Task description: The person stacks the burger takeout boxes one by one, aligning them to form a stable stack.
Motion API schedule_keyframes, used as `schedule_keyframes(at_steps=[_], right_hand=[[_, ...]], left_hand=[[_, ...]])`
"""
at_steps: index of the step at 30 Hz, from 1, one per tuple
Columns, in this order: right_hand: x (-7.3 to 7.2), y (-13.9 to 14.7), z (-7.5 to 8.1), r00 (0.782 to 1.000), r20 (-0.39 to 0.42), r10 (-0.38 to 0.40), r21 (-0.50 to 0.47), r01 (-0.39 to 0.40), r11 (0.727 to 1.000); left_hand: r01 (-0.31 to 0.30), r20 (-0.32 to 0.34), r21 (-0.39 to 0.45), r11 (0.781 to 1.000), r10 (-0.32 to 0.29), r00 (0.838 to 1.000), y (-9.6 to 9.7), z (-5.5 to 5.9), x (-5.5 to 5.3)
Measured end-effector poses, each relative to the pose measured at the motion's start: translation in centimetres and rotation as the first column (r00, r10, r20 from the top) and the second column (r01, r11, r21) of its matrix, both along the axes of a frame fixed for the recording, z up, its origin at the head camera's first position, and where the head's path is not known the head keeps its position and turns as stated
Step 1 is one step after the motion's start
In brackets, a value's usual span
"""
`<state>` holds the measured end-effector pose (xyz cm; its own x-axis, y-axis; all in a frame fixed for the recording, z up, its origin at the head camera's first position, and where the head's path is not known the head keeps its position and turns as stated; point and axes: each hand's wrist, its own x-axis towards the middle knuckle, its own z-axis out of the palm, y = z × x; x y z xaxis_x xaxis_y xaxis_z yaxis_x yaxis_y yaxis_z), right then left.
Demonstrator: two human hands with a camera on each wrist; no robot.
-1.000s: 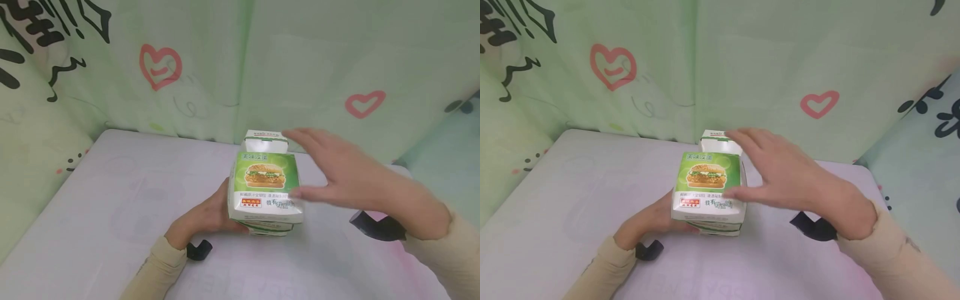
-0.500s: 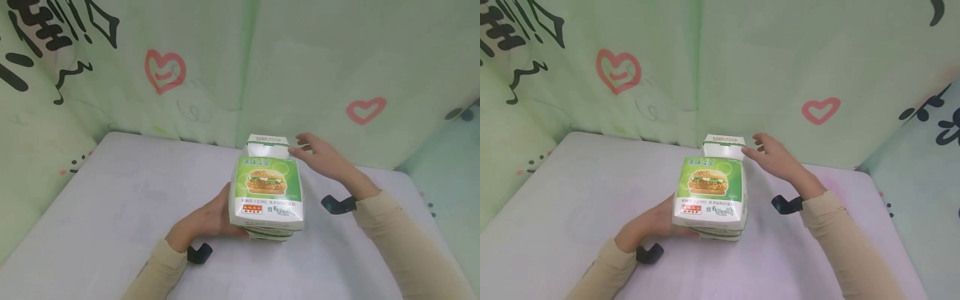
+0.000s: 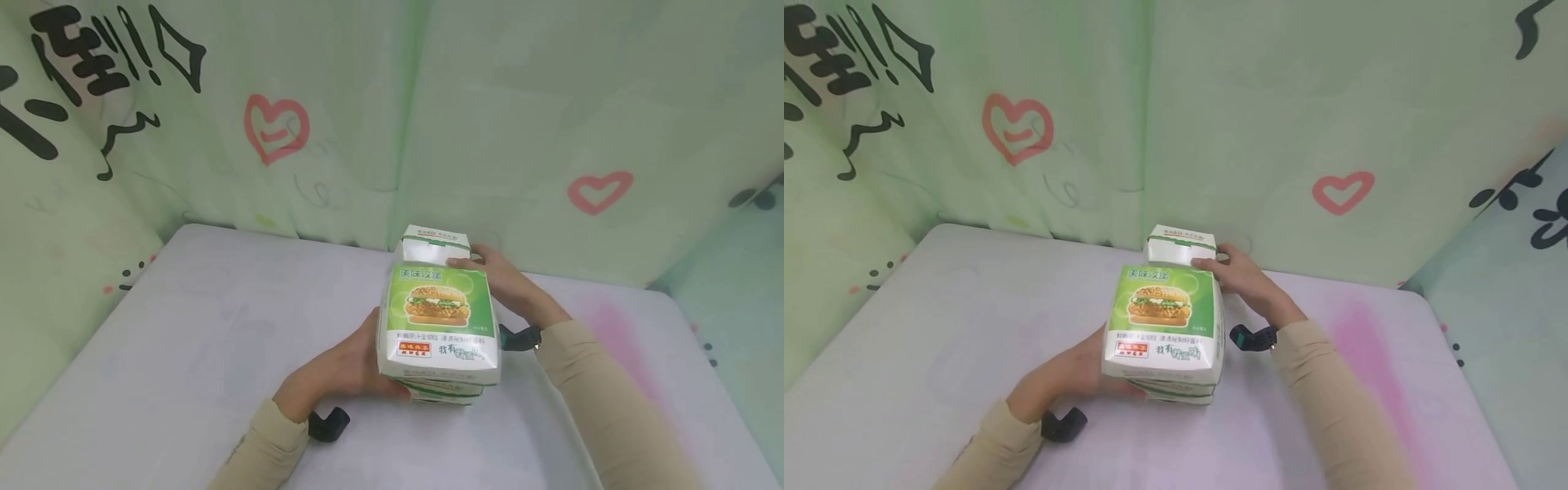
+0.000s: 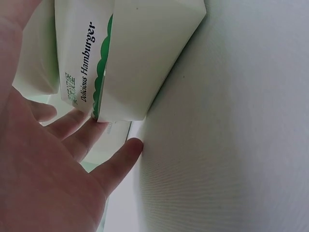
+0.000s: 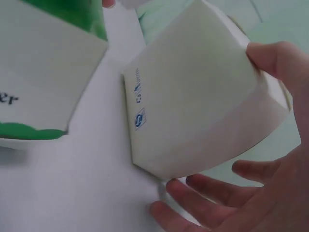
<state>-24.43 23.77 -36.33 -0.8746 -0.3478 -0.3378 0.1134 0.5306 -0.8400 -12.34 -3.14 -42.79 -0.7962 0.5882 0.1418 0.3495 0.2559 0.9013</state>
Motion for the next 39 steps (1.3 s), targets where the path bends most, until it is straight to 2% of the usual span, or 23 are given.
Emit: schedule_keyframes(at_steps=[2, 5, 7, 10, 14, 17, 21, 23, 26, 29, 30, 32, 33, 37, 39], right_hand=[[0.2, 0.0, -0.3, 1.0, 0.019, 0.002, -0.047, -0.002, 0.999], [0.4, 0.1, -0.7, 1.0, -0.007, 0.027, -0.094, -0.027, 0.995], [0.6, 0.1, -1.0, 0.997, -0.052, 0.063, -0.092, -0.068, 0.993], [0.6, 0.1, -1.6, 0.979, -0.125, 0.163, -0.083, -0.174, 0.981], [0.3, 0.2, -2.4, 0.962, -0.138, 0.236, -0.136, -0.254, 0.958], [0.2, 0.3, -2.5, 0.961, -0.123, 0.247, -0.171, -0.266, 0.949], [0.1, 0.2, -2.0, 0.942, -0.177, 0.284, -0.119, -0.307, 0.944], [0.1, -0.1, -1.6, 0.921, -0.23, 0.314, -0.074, -0.338, 0.938], [-0.2, -0.5, -1.7, 0.865, -0.329, 0.38, -0.005, -0.404, 0.915], [-2.0, -1.3, -2.7, 0.777, -0.458, 0.432, 0.061, -0.458, 0.887], [-2.7, -1.6, -3.1, 0.759, -0.484, 0.435, 0.082, -0.456, 0.886], [-3.8, -2.1, -3.6, 0.77, -0.48, 0.421, 0.078, -0.44, 0.895], [-3.6, -2.1, -3.5, 0.781, -0.468, 0.414, 0.085, -0.426, 0.9], [-1.1, -0.7, -2.0, 0.861, -0.348, 0.371, 0.098, -0.36, 0.928], [0.3, 0.4, -1.4, 0.869, -0.352, 0.347, 0.187, -0.298, 0.936]], left_hand=[[0.008, -0.008, 0.012, 1.0, -0.008, 1.0, 0.1, -0.1, 0.0], [0.021, -0.02, 0.025, 0.999, -0.02, 1.0, 0.1, 0.0, 0.0], [0.022, -0.021, 0.029, 0.999, -0.021, 1.0, 0.1, 0.0, 0.0], [0.032, -0.013, 0.063, 0.997, -0.031, 0.999, 0.1, 0.1, 0.0], [0.045, 0.005, 0.101, 0.994, -0.046, 0.999, 0.1, 0.0, -0.1], [0.023, 0.01, 0.068, 0.997, -0.024, 1.0, 0.1, 0.0, -0.1], [0.01, -0.005, 0.033, 0.999, -0.01, 1.0, 0.2, 0.0, -0.1], [0.017, -0.024, 0.035, 0.999, -0.016, 1.0, 0.2, 0.1, -0.1], [0.03, -0.041, 0.049, 0.998, -0.028, 0.999, 0.3, 0.0, -0.2], [0.029, -0.046, 0.049, 0.998, -0.027, 0.999, 0.4, 0.0, -0.2], [0.024, -0.039, 0.045, 0.999, -0.022, 0.999, 0.4, 0.0, -0.2], [0.017, -0.034, 0.042, 0.999, -0.016, 0.999, 0.5, 0.1, -0.1], [0.012, -0.025, 0.037, 0.999, -0.011, 1.0, 0.5, 0.2, -0.1], [-0.002, -0.008, 0.028, 1.0, 0.002, 1.0, 0.2, 0.2, 0.1], [-0.004, -0.001, 0.032, 0.999, 0.004, 1.0, 0.0, 0.1, 0.1]])
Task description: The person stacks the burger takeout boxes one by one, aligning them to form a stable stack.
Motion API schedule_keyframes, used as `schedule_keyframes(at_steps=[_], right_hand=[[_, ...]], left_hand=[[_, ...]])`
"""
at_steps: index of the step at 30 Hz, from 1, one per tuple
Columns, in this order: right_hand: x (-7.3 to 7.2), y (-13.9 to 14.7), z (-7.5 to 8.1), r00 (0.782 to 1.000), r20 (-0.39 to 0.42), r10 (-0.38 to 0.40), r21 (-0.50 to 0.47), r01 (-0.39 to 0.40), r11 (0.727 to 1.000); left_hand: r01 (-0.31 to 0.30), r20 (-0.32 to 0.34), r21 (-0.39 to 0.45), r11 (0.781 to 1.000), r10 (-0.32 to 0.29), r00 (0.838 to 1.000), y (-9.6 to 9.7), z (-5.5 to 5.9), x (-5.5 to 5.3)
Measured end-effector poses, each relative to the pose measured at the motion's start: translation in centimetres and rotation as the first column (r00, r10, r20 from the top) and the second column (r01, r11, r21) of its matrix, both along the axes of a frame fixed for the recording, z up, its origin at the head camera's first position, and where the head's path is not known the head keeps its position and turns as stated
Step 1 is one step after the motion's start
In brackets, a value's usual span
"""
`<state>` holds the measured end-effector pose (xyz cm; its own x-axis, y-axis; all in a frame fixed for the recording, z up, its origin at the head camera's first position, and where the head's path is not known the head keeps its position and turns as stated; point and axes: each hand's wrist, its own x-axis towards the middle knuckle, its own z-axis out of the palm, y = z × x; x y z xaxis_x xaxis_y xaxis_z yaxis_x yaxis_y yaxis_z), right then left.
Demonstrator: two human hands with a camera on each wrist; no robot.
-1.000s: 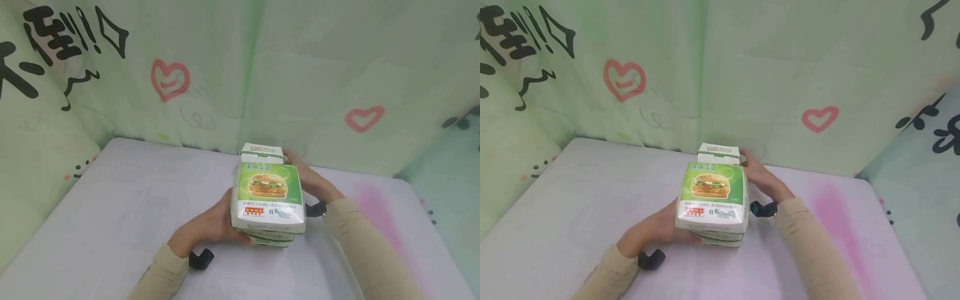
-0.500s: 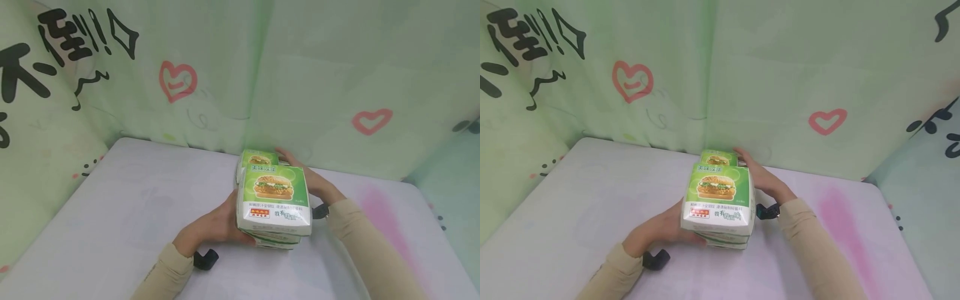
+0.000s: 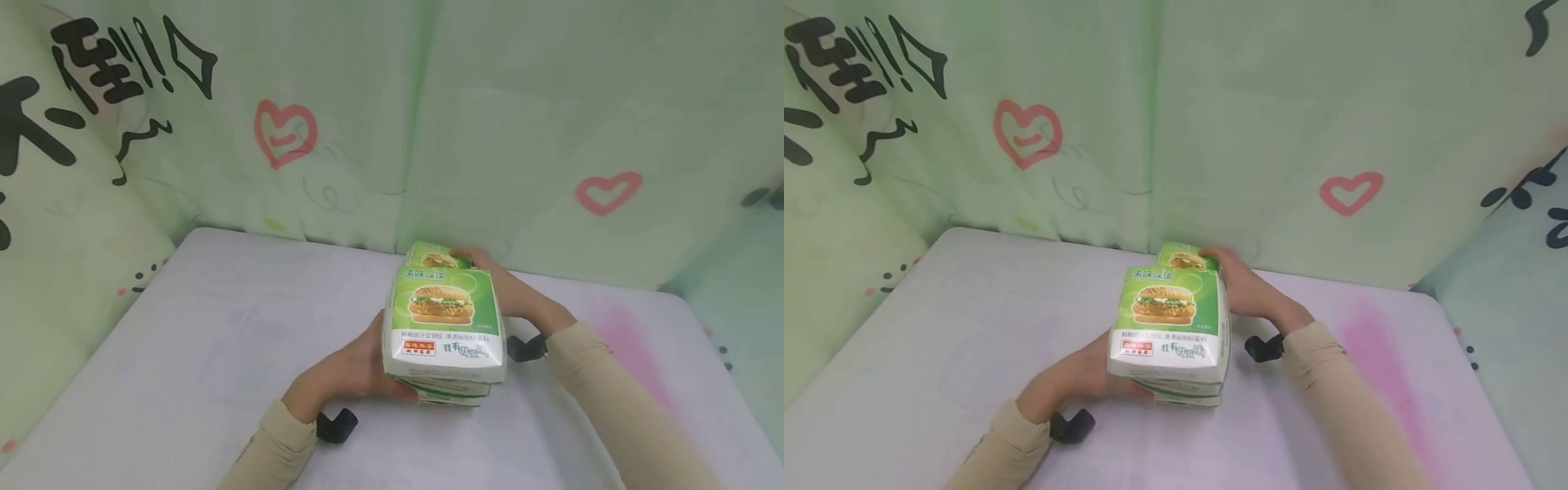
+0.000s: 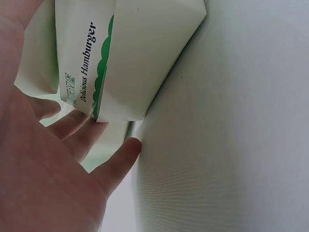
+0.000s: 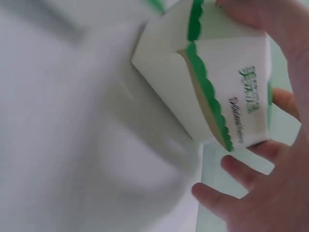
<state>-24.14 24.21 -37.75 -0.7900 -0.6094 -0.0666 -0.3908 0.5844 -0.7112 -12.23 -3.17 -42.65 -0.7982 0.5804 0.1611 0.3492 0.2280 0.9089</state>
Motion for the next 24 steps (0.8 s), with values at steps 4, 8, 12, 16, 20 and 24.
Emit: schedule_keyframes(at_steps=[4, 8, 12, 16, 20, 24], right_hand=[[1.0, 1.9, 0.0, 0.983, -0.109, -0.149, 0.101, 0.16, 0.982], [2.2, 3.7, 0.7, 0.963, -0.175, -0.205, 0.064, 0.219, 0.974], [3.7, 5.3, 2.0, 0.944, -0.222, -0.243, 0.035, 0.257, 0.966], [5.2, 6.8, 3.8, 0.924, -0.25, -0.291, 0.036, 0.309, 0.95], [6.2, 8.4, 5.9, 0.9, -0.275, -0.338, -0.002, 0.351, 0.936], [7.2, 9.3, 8.5, 0.869, -0.309, -0.386, -0.081, 0.38, 0.921]], left_hand=[[-0.013, -0.013, -0.01, 1.0, 0.013, 1.0, -0.2, 0.0, 0.0], [-0.028, -0.015, -0.018, 0.999, 0.027, 1.0, -0.5, -0.1, 0.2], [0.006, -0.002, 0.047, 0.999, -0.006, 1.0, -0.6, -0.2, 0.1], [0.018, -0.009, 0.062, 0.998, -0.017, 1.0, -0.3, -0.3, 0.1], [0.029, -0.012, 0.061, 0.998, -0.029, 1.0, 0.1, -0.2, 0.0], [0.06, -0.023, 0.076, 0.995, -0.058, 0.998, 0.6, -0.2, -0.2]])
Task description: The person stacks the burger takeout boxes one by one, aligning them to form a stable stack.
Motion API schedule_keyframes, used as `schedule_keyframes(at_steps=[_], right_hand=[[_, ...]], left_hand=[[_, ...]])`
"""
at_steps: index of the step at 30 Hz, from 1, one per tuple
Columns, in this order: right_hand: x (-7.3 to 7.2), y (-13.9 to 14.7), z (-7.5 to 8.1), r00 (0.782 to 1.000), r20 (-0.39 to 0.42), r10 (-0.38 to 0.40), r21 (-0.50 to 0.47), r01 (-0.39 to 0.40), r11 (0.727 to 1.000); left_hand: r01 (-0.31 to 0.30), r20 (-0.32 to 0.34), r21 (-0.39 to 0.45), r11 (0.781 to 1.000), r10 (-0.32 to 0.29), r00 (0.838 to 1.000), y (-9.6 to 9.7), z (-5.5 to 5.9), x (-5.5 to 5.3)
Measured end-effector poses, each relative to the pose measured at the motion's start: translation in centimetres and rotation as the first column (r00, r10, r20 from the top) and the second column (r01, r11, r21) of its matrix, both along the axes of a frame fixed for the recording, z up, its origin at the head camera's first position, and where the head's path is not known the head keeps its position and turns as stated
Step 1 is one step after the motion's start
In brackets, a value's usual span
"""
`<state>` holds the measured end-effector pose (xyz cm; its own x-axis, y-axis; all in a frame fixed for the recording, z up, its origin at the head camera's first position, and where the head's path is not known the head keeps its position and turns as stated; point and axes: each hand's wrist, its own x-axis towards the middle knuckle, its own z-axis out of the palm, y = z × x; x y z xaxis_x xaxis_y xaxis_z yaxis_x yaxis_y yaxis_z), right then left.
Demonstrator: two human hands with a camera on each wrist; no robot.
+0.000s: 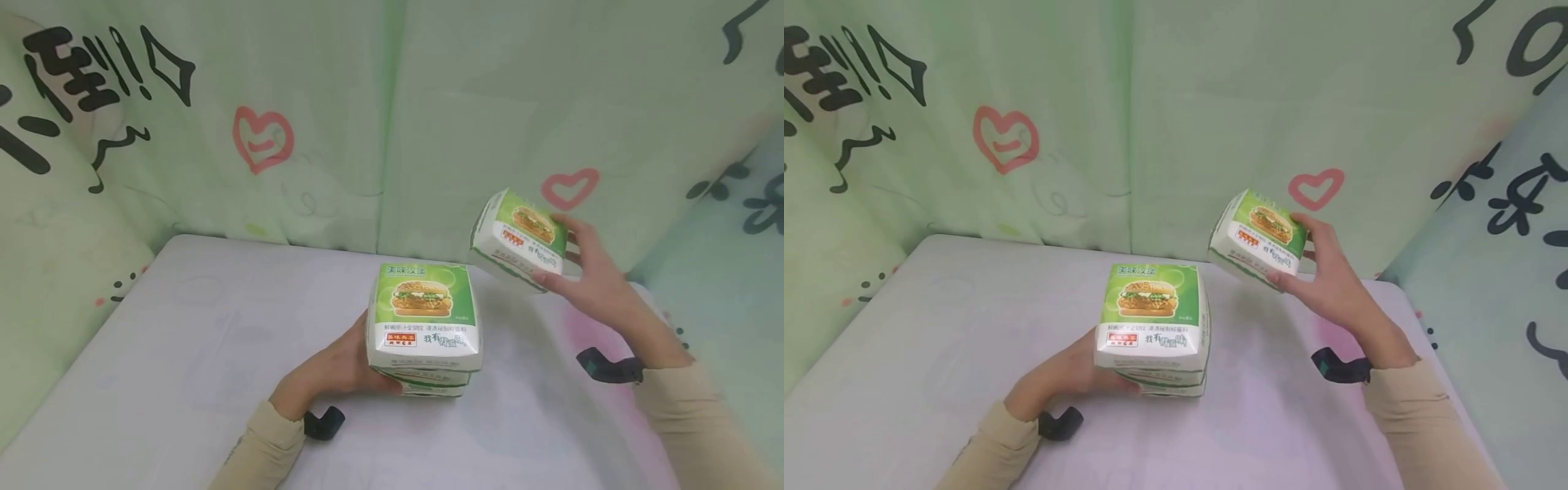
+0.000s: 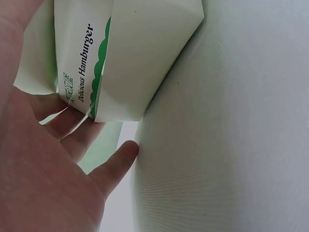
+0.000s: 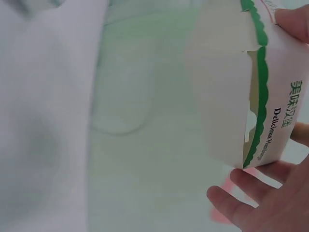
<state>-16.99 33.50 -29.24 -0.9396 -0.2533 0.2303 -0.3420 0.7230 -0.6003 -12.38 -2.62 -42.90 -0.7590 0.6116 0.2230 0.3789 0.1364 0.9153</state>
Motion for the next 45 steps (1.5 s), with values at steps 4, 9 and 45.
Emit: schedule_keyframes(at_steps=[4, 9, 45], right_hand=[[0.8, -0.6, 2.7, 0.99, -0.137, 0.047, -0.08, -0.058, 0.995], [2.7, -2.6, 5.8, 0.95, -0.264, 0.163, -0.099, -0.195, 0.976], [5.1, -9.2, 6.9, 0.89, -0.202, 0.408, 0.188, -0.374, 0.908]], left_hand=[[0.006, -0.014, -0.001, 1.0, -0.006, 1.0, 0.2, 0.0, 0.0], [-0.001, 0.007, 0.01, 1.0, 0.001, 1.0, 0.3, 1.1, 0.6], [-0.046, -0.05, -0.132, 0.99, 0.04, 0.998, 0.3, 0.7, 0.6]])
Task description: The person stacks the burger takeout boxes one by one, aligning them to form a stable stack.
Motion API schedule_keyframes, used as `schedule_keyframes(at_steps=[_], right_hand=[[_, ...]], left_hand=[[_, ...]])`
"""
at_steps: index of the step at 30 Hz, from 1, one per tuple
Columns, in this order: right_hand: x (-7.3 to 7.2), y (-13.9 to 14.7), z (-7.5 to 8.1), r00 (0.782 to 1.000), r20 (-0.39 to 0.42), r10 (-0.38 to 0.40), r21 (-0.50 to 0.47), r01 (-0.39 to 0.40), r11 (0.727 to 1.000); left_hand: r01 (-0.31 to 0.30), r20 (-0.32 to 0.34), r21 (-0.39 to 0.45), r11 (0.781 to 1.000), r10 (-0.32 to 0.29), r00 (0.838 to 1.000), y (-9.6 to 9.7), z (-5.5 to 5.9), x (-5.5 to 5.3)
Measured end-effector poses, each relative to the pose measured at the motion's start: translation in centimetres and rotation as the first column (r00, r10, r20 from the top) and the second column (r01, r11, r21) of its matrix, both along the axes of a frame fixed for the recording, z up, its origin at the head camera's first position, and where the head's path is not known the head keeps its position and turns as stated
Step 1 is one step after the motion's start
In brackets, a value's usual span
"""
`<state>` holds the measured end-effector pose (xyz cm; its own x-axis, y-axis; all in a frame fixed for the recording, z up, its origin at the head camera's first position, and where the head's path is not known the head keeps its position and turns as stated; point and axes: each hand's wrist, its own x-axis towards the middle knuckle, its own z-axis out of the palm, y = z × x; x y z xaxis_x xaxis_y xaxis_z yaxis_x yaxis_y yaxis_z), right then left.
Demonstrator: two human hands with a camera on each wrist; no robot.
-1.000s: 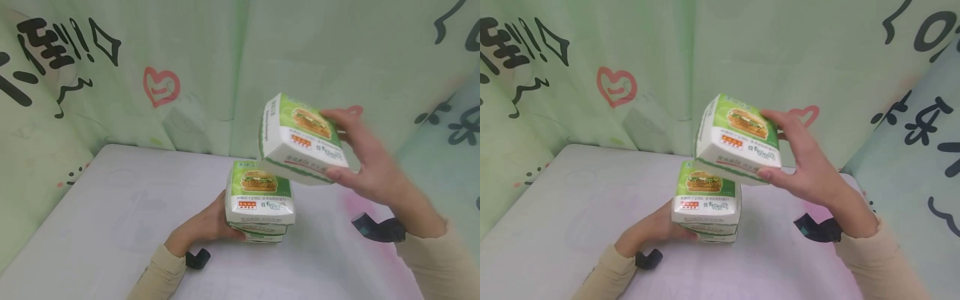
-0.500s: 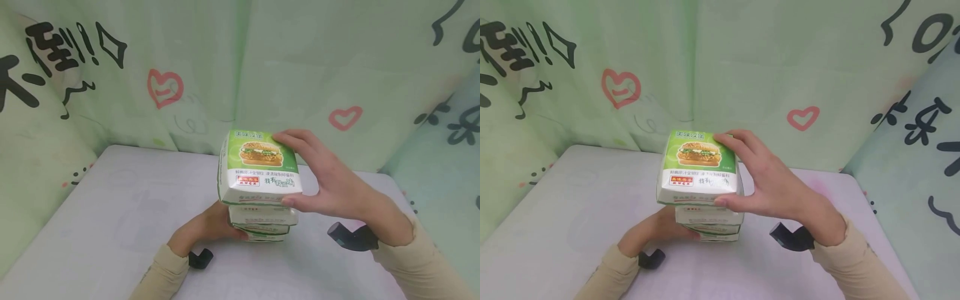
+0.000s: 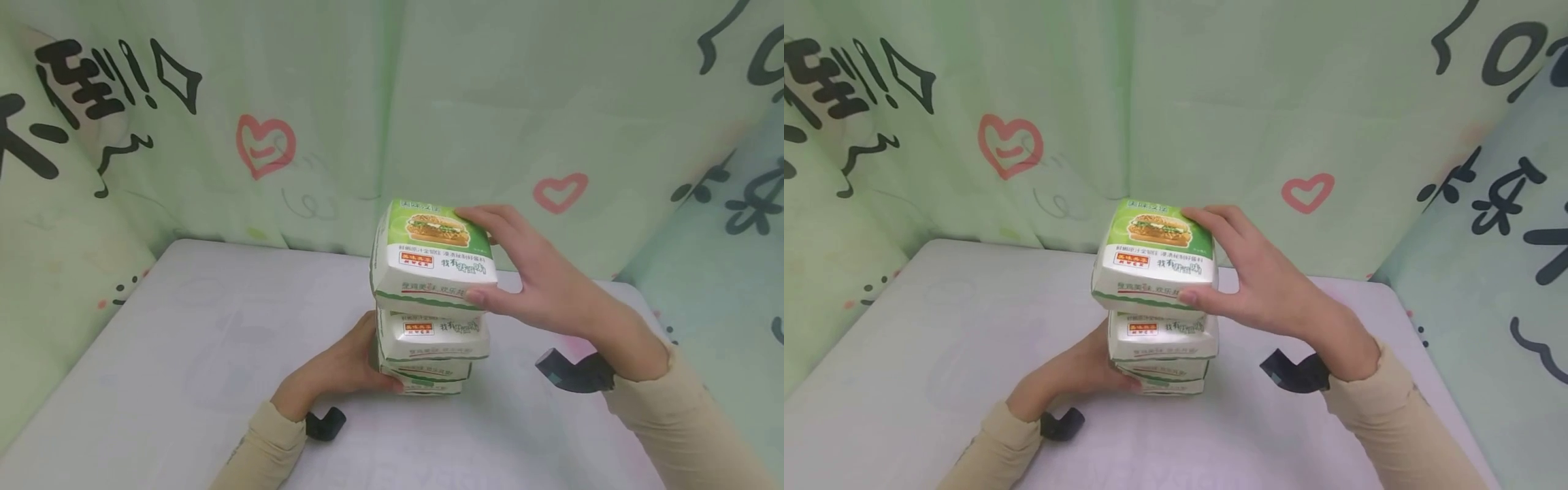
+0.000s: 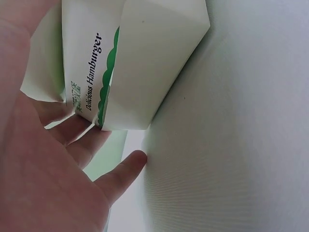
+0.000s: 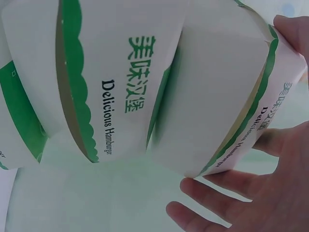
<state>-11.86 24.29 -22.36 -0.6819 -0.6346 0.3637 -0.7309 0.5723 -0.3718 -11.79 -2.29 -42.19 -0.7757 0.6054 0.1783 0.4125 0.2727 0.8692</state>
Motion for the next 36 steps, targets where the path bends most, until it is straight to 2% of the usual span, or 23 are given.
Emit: schedule_keyframes(at_steps=[5, 7, 11, 14, 16, 19, 21, 25, 29, 32, 36], right_hand=[[-0.2, 0.2, 0.1, 0.999, 0.023, -0.035, 0.005, 0.034, 0.999], [-0.2, 0.4, 0.3, 0.999, 0.025, -0.045, -0.005, 0.046, 0.999], [0.5, 0.6, 0.7, 1.0, 0.0, -0.026, -0.049, 0.026, 0.998], [1.7, 0.4, 0.9, 0.999, -0.019, 0.033, -0.07, -0.034, 0.997], [2.5, 0.0, 0.8, 0.997, -0.021, 0.076, -0.055, -0.077, 0.996], [3.5, -0.5, 0.4, 0.994, -0.019, 0.108, 0.005, -0.108, 0.994], [3.7, -0.7, 0.2, 0.993, -0.022, 0.114, 0.033, -0.113, 0.993], [3.1, -0.6, -0.1, 0.996, -0.02, 0.087, 0.035, -0.086, 0.996], [2.2, 0.0, -0.4, 0.998, -0.013, 0.054, 0.013, -0.053, 0.998], [1.6, 0.4, -0.5, 0.999, -0.03, 0.033, -0.005, -0.033, 0.999], [0.9, 0.7, -0.6, 1.0, -0.016, -0.013, -0.032, 0.013, 0.999]], left_hand=[[-0.047, 0.091, -0.011, 0.999, 0.048, 0.995, -0.1, 0.0, 0.5], [-0.051, 0.101, -0.002, 0.999, 0.051, 0.994, 0.0, -0.1, 0.5], [0.028, 0.039, 0.07, 0.997, -0.031, 0.999, 0.4, 0.0, 0.0], [0.117, -0.036, 0.128, 0.985, -0.113, 0.993, 0.6, -0.1, -0.4], [0.135, -0.051, 0.135, 0.982, -0.129, 0.99, 0.6, -0.2, -0.5], [0.118, -0.027, 0.108, 0.987, -0.116, 0.993, 0.5, -0.4, -0.4], [0.107, 0.0, 0.1, 0.989, -0.107, 0.994, 0.5, -0.5, -0.3], [0.115, 0.002, 0.13, 0.985, -0.116, 0.993, 0.5, -0.2, -0.4], [0.102, -0.041, 0.109, 0.989, -0.099, 0.994, 0.5, 0.2, -0.3], [0.047, -0.03, 0.039, 0.998, -0.046, 0.998, 0.3, 0.2, 0.0], [-0.047, 0.065, -0.045, 0.998, 0.05, 0.997, 0.1, 0.2, 0.5]])
